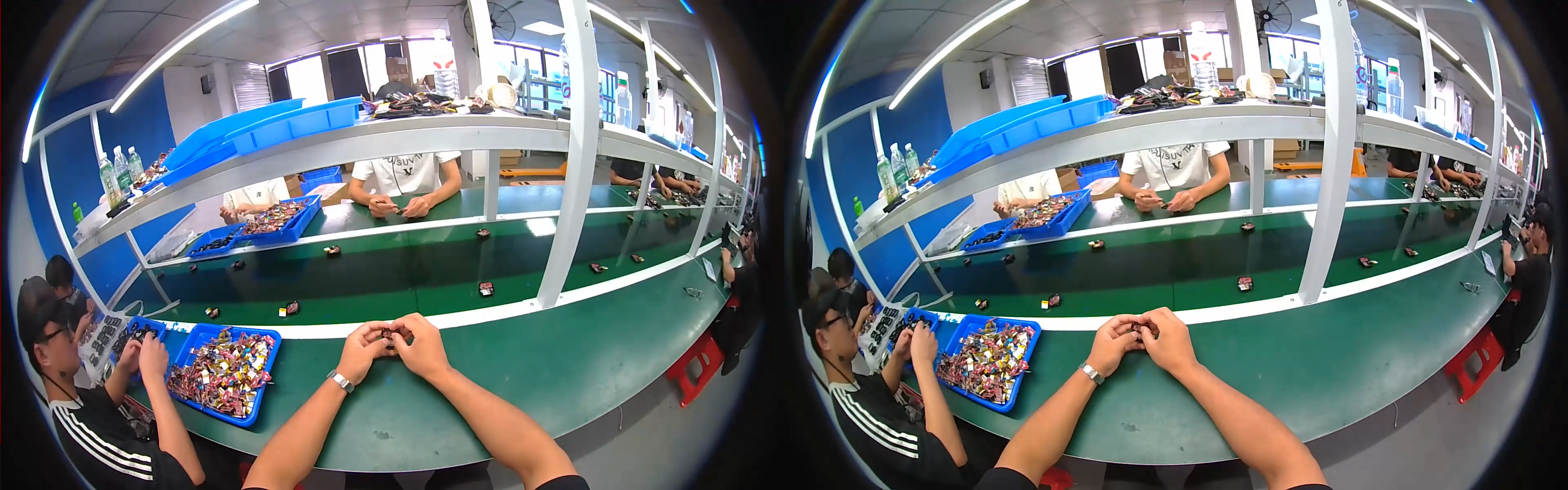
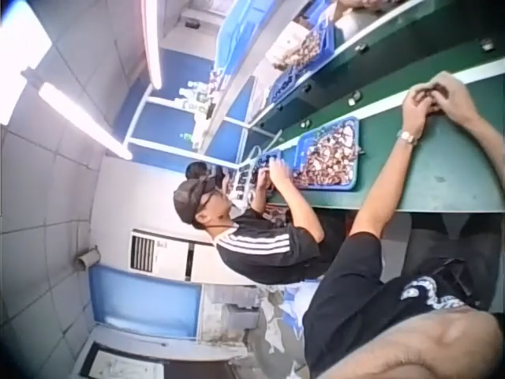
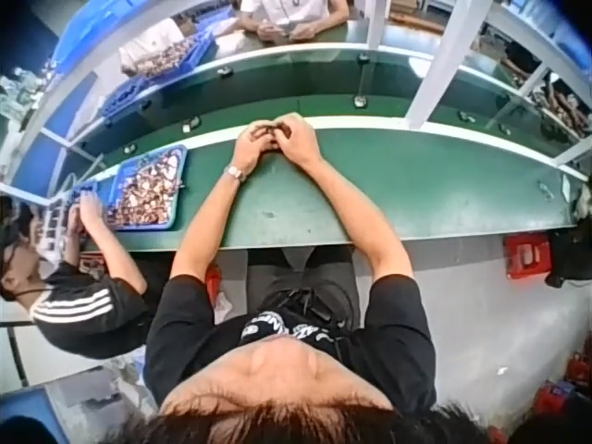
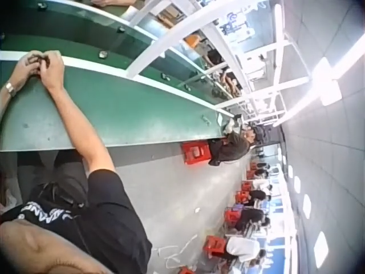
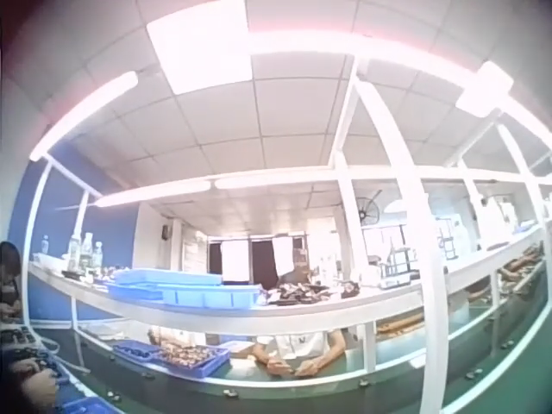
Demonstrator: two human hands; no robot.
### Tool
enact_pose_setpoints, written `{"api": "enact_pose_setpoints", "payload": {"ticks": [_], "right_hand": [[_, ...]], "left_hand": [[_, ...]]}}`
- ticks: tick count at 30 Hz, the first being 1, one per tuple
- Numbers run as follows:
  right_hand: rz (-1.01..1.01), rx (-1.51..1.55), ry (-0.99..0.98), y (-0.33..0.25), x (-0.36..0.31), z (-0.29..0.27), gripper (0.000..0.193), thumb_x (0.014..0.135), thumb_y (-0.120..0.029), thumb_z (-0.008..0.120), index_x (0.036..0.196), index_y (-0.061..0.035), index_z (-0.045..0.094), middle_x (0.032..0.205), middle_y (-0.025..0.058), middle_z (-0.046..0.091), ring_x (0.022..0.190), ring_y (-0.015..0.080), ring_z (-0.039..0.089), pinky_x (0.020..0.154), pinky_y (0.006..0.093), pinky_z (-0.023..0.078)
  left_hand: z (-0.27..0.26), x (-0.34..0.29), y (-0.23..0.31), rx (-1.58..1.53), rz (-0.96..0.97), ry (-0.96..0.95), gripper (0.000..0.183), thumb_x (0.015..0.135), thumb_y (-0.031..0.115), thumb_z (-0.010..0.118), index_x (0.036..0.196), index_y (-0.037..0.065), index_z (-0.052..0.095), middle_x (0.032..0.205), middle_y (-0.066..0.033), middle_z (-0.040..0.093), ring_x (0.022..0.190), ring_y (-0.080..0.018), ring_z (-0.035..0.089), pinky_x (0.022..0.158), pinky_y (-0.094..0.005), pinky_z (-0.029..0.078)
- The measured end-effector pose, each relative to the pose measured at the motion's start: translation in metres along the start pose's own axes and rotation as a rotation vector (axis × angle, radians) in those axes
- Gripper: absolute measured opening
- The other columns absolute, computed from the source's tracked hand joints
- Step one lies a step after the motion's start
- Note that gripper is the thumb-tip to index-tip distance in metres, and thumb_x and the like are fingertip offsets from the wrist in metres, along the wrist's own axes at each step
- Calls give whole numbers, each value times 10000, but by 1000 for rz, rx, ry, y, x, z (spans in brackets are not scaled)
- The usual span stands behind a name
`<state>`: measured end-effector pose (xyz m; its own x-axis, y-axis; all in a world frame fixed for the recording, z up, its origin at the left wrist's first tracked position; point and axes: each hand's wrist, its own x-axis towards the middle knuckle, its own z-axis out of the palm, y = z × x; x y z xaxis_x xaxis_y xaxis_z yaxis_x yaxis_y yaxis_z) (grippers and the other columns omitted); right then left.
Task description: Assembling small electronic components or pins on a factory production line.
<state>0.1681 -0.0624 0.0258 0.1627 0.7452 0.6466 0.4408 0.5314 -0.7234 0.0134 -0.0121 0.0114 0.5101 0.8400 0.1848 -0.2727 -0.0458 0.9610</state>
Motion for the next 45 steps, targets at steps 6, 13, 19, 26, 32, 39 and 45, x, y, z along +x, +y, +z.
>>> {"api": "enact_pose_setpoints", "payload": {"ticks": [6,13,19,26,32,39,45], "right_hand": [[-32,-10,-19,-1,-1,2,152,779,14,672,929,-5,652,899,104,634,705,187,648,657,287,535],[300,-96,113,52,10,-28,122,806,-60,696,909,-5,660,895,110,656,760,193,673,696,319,549],[426,-166,163,76,41,-28,195,781,-100,774,894,12,663,813,86,696,731,143,657,684,280,519],[343,-400,76,97,73,6,187,756,-99,758,892,-2,674,834,118,680,773,245,659,751,348,520],[-164,-441,-8,59,89,69,236,759,-17,660,995,-11,647,943,131,643,837,300,631,783,409,506],[33,-247,-337,67,95,182,460,748,-106,695,1178,22,595,1002,182,680,900,289,677,811,348,532],[37,-612,-401,37,98,229,603,733,-394,784,1112,23,571,1008,183,652,985,346,632,844,416,508]], "left_hand": [[1,0,0,20,-45,60,252,928,-44,493,1172,-19,547,1158,-136,626,1031,-207,639,814,-327,592],[-26,13,10,34,56,356,172,929,28,544,1093,-18,566,1065,-150,664,904,-226,685,728,-307,579],[-83,16,4,-94,136,647,150,916,47,552,1043,-29,574,948,-146,674,735,-189,666,657,-276,546],[-64,18,-1,169,106,452,126,909,48,579,1014,-9,620,938,-126,709,705,-127,663,620,-253,541],[-59,15,7,137,177,510,91,917,25,557,992,4,604,924,-107,716,686,-126,665,604,-245,522],[-74,23,2,-28,351,808,58,940,17,523,993,6,543,919,-93,688,620,-89,591,603,-218,496],[-80,22,-5,271,381,1051,57,893,54,593,943,46,566,800,-33,630,685,-106,598,657,-270,493]]}}
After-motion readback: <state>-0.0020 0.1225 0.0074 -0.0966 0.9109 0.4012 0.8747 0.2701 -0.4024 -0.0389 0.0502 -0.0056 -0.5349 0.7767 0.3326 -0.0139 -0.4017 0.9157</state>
